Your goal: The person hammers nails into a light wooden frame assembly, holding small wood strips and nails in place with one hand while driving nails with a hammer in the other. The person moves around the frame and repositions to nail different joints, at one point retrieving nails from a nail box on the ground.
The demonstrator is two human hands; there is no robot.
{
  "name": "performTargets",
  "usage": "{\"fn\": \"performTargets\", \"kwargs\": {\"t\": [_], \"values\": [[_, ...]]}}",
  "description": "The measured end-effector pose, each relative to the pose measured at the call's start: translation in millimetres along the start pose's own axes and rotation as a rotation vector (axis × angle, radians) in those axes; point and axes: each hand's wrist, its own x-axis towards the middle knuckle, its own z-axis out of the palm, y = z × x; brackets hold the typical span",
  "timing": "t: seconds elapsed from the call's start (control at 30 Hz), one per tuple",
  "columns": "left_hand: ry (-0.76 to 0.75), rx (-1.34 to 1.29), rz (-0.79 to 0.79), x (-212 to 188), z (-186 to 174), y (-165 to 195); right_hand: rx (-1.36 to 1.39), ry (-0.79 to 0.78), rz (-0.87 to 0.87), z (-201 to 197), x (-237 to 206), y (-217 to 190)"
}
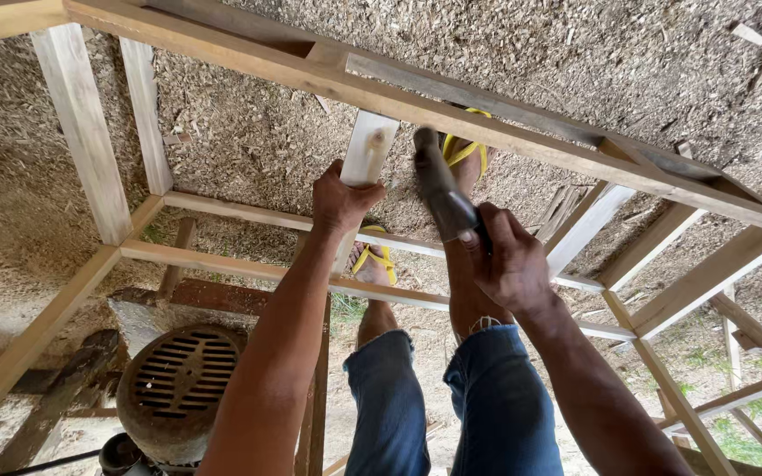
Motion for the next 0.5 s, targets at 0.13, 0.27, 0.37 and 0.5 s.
{"fn": "performTargets", "kwargs": {"t": [0.13, 0.27, 0.37, 0.5], "values": [[-0.004, -0.129, 0.07, -3, 4, -5, -0.208, 0.023, -0.191, 32, 26, 4], [0.013, -0.028, -0.003, -2, 10, -16, -0.113, -0.026, -0.161, 52, 30, 8], [0.013, -0.061, 0.12, -1, 11, -22, -0.011, 0.04, -0.214, 54, 31, 8], [-0.005, -0.122, 0.106, -1, 9, -22, -0.107, 0.022, -0.076, 57, 34, 11]]}}
